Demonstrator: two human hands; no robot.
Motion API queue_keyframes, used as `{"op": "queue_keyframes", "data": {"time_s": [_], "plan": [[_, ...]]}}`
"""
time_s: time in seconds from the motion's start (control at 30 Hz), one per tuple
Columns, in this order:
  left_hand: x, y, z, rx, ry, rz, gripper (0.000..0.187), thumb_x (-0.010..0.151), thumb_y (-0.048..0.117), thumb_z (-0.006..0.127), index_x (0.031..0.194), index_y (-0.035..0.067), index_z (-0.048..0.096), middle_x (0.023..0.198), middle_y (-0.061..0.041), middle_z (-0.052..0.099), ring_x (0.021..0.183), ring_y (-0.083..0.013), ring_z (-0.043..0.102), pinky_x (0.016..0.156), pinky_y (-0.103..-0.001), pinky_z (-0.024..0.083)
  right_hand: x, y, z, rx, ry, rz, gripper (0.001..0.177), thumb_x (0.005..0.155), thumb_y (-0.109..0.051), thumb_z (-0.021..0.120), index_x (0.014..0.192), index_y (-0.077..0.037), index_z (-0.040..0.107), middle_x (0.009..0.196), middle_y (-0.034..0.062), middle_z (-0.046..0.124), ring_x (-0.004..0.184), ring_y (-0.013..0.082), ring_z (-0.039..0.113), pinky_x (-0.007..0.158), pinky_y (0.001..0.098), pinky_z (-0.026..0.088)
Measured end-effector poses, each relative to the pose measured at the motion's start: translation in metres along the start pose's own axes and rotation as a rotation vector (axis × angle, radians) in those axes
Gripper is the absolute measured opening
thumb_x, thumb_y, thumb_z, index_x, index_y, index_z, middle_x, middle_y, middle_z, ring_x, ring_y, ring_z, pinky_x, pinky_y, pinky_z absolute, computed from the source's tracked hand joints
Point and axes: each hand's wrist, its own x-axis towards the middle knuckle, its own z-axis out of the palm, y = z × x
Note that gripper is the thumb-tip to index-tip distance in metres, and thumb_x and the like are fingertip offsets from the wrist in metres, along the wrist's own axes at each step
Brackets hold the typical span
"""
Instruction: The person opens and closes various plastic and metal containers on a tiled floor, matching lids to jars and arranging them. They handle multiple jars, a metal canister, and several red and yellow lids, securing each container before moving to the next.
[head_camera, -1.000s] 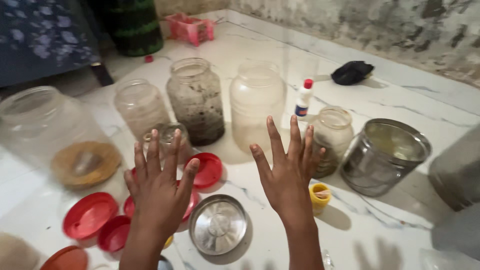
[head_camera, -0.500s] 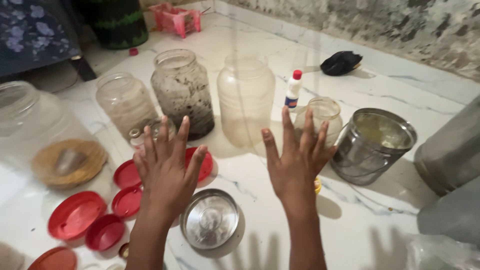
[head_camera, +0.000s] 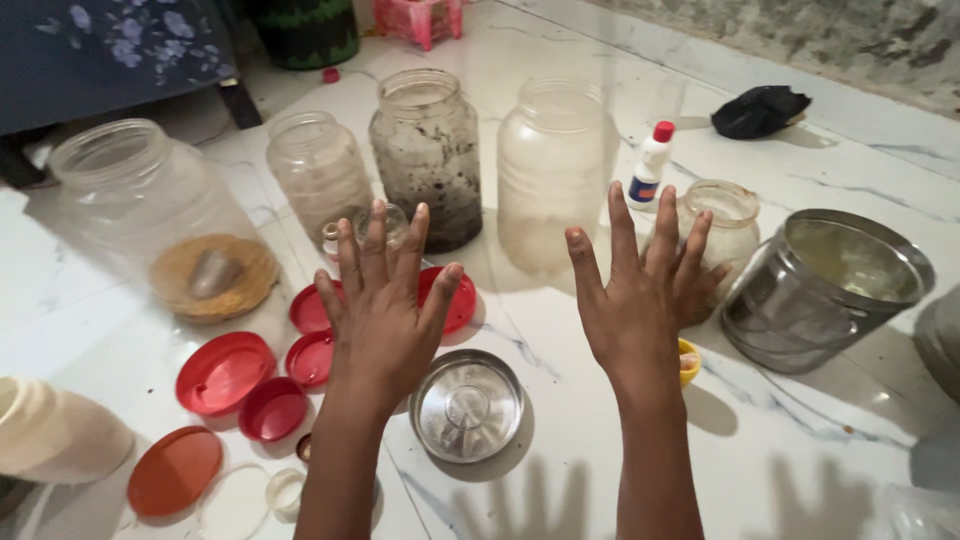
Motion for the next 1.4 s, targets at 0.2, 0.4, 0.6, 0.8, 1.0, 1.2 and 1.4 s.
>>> {"op": "queue_keyframes", "data": {"time_s": [0.2, 0.4, 0.6, 0.8, 1.0, 1.2, 1.4], "plan": [[-0.004, -0.024, -0.017, 0.077, 0.044, -0.081, 0.07, 0.099, 0.064, 0.037, 0.161, 0.035, 0.027, 0.171, -0.008, 0.009, 0.156, -0.0381, -0.002, 0.115, -0.072, 0.004, 0.01, -0.024, 0.009, 0.014, -0.058, -0.137, 0.073, 0.098, -0.07, 0.04, 0.16, -0.033, 0.034, 0.17, 0.0165, 0.011, 0.154, 0.044, -0.006, 0.115, 0.0724, -0.01], [-0.016, -0.045, -0.031, 0.06, 0.051, -0.177, 0.069, 0.098, 0.064, 0.036, 0.161, 0.035, 0.026, 0.171, -0.007, 0.006, 0.156, -0.0381, -0.004, 0.115, -0.072, 0.002, 0.002, -0.048, 0.025, 0.037, -0.099, -0.203, 0.071, 0.098, -0.068, 0.042, 0.159, -0.034, 0.035, 0.17, 0.0134, 0.012, 0.155, 0.0433, -0.004, 0.116, 0.0703, -0.01], [-0.031, -0.059, -0.042, 0.088, 0.093, -0.199, 0.069, 0.099, 0.063, 0.037, 0.161, 0.035, 0.026, 0.17, -0.008, 0.008, 0.156, -0.0381, -0.003, 0.115, -0.072, 0.001, -0.009, -0.063, 0.04, 0.069, -0.134, -0.255, 0.073, 0.097, -0.068, 0.043, 0.16, -0.033, 0.034, 0.169, 0.0133, 0.012, 0.155, 0.0424, -0.005, 0.116, 0.0684, -0.01], [-0.045, -0.071, -0.058, 0.118, 0.111, -0.257, 0.07, 0.098, 0.064, 0.037, 0.16, 0.034, 0.026, 0.17, -0.008, 0.009, 0.155, -0.0374, -0.003, 0.115, -0.071, 0.0, -0.015, -0.077, 0.047, 0.083, -0.176, -0.289, 0.072, 0.097, -0.069, 0.043, 0.159, -0.034, 0.035, 0.169, 0.0137, 0.013, 0.155, 0.0414, -0.005, 0.116, 0.0678, -0.011], [-0.057, -0.08, -0.072, 0.145, 0.144, -0.308, 0.07, 0.099, 0.064, 0.036, 0.16, 0.032, 0.028, 0.17, -0.008, 0.009, 0.156, -0.037, -0.003, 0.115, -0.071, -0.002, -0.024, -0.096, 0.052, 0.107, -0.181, -0.376, 0.071, 0.098, -0.067, 0.043, 0.16, -0.034, 0.034, 0.169, 0.0134, 0.013, 0.155, 0.0421, -0.004, 0.116, 0.0677, -0.01], [-0.068, -0.088, -0.08, 0.188, 0.174, -0.357, 0.069, 0.099, 0.064, 0.037, 0.159, 0.032, 0.029, 0.17, -0.008, 0.009, 0.155, -0.0378, -0.005, 0.114, -0.071, -0.002, -0.038, -0.116, 0.055, 0.13, -0.214, -0.435, 0.069, 0.098, -0.065, 0.044, 0.16, -0.034, 0.034, 0.169, 0.0117, 0.013, 0.155, 0.0392, -0.004, 0.118, 0.0668, -0.009], [-0.085, -0.091, -0.086, 0.236, 0.21, -0.402, 0.07, 0.098, 0.064, 0.038, 0.16, 0.032, 0.029, 0.169, -0.008, 0.01, 0.154, -0.0378, -0.005, 0.115, -0.071, -0.002, -0.048, -0.129, 0.057, 0.162, -0.244, -0.465, 0.069, 0.098, -0.065, 0.045, 0.16, -0.035, 0.035, 0.17, 0.0102, 0.012, 0.156, 0.0385, -0.004, 0.118, 0.0673, -0.008]]}}
